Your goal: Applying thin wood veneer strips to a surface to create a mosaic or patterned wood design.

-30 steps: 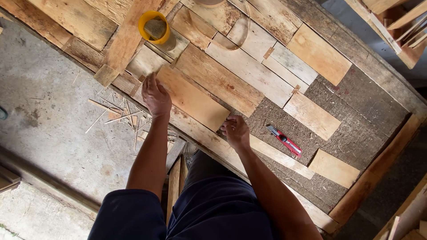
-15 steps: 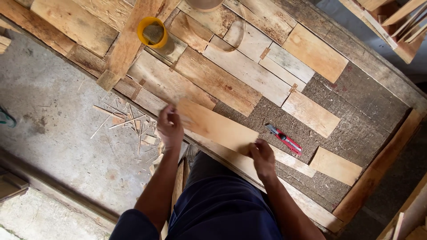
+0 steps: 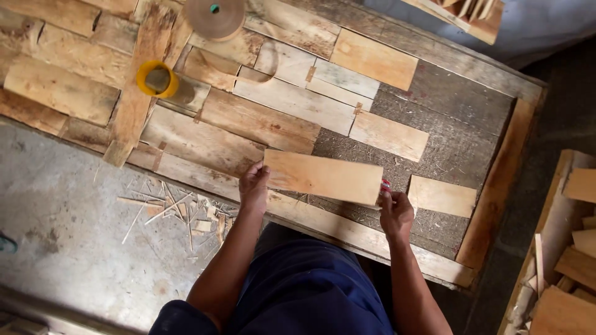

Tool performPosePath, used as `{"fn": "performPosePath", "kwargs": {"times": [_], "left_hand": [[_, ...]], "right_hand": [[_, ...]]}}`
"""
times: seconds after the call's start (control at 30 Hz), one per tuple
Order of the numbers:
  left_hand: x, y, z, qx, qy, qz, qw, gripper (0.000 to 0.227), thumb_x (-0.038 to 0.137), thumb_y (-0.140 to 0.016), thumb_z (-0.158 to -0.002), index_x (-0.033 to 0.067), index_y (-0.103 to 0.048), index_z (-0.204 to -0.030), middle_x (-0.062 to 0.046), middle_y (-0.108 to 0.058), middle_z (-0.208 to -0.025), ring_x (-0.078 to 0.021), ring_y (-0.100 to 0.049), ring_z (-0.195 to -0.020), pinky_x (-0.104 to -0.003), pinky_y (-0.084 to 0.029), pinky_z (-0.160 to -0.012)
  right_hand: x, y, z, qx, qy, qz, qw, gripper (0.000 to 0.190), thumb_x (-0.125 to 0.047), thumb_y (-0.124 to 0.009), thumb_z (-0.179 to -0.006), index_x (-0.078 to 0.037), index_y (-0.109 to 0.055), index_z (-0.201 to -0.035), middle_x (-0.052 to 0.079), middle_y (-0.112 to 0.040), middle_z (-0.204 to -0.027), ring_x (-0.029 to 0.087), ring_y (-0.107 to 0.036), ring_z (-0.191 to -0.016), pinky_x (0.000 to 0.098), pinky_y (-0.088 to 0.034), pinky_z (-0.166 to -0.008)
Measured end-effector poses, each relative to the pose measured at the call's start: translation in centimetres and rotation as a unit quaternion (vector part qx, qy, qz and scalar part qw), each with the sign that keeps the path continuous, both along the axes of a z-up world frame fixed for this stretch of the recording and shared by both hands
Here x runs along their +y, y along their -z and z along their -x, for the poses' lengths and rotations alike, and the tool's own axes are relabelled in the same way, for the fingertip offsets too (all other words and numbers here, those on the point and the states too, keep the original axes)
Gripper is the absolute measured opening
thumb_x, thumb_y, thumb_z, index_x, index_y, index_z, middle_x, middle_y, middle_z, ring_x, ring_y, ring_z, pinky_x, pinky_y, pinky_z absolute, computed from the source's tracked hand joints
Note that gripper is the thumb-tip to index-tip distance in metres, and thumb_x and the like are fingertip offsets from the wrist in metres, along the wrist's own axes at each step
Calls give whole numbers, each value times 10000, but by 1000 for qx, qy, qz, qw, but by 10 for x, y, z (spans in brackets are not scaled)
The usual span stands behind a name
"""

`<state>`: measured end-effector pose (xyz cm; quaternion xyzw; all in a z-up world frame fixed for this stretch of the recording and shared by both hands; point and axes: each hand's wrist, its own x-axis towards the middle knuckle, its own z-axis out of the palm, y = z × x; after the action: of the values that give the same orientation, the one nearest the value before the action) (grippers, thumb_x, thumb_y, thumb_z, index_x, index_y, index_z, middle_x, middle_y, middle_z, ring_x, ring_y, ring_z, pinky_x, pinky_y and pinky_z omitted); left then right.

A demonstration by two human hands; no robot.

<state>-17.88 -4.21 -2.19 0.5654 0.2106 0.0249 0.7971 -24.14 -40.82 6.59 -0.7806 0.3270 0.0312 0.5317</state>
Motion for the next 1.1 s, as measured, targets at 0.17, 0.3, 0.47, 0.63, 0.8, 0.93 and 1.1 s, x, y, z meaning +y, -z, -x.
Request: {"fn": "performPosePath", "kwargs": {"times": [0.17,0.3,0.47,0.63,0.8,0.93,1.1], "left_hand": [[-24,-72,-34,178,-60,71,980,217,136,-623,-1000,96,-715,-1192,-69,-746,-1111,-183,-728,-949,-380,-648,-810],[-56,-90,-55,220,-65,87,970,205,178,-590,-1024,145,-717,-1182,-69,-735,-1163,-207,-727,-974,-397,-654,-844],[-104,-64,-69,172,-5,135,976,252,185,-538,-1051,154,-684,-1255,-65,-721,-1220,-209,-720,-1048,-424,-633,-888],[-139,-64,-84,178,72,162,968,323,193,-498,-1051,211,-661,-1330,-26,-698,-1293,-192,-686,-1107,-410,-577,-884],[-166,-43,-92,173,154,90,969,210,153,-527,-1090,102,-647,-1254,-88,-707,-1132,-210,-669,-959,-371,-586,-789],[-190,-75,-59,106,297,59,947,202,101,-594,-1001,74,-640,-1196,-94,-742,-1090,-222,-737,-991,-392,-666,-867],[-194,-126,-54,117,365,89,919,338,282,-566,-1013,113,-604,-1303,-67,-753,-1162,-179,-739,-1049,-336,-614,-929]], "right_hand": [[6,-15,-22,-76,-12,-138,987,407,-400,-501,-1043,-45,-670,-1148,130,-758,-1011,209,-734,-846,366,-621,-729],[32,-53,-42,-157,7,-380,911,479,-485,-388,-1051,-98,-633,-1190,105,-760,-1091,235,-765,-970,387,-637,-851],[35,-35,-57,-195,20,-399,896,180,-250,-544,-1076,-97,-630,-1116,72,-708,-1071,247,-751,-1013,431,-646,-887],[15,-12,-71,-207,88,-398,889,98,-162,-599,-1058,-76,-645,-1069,101,-732,-1043,255,-747,-952,419,-635,-844],[-11,1,-86,-199,150,-399,882,91,-164,-617,-1088,-76,-639,-1082,97,-713,-1052,235,-710,-974,416,-635,-872],[-19,-51,-103,-188,244,-416,856,165,-167,-566,-1062,-81,-665,-1162,113,-735,-1099,244,-733,-981,416,-657,-897],[-80,-39,-97,-226,2,-96,969,334,-119,-494,-1095,-93,-672,-1376,161,-762,-1164,210,-747,-984,386,-647,-886]]}}
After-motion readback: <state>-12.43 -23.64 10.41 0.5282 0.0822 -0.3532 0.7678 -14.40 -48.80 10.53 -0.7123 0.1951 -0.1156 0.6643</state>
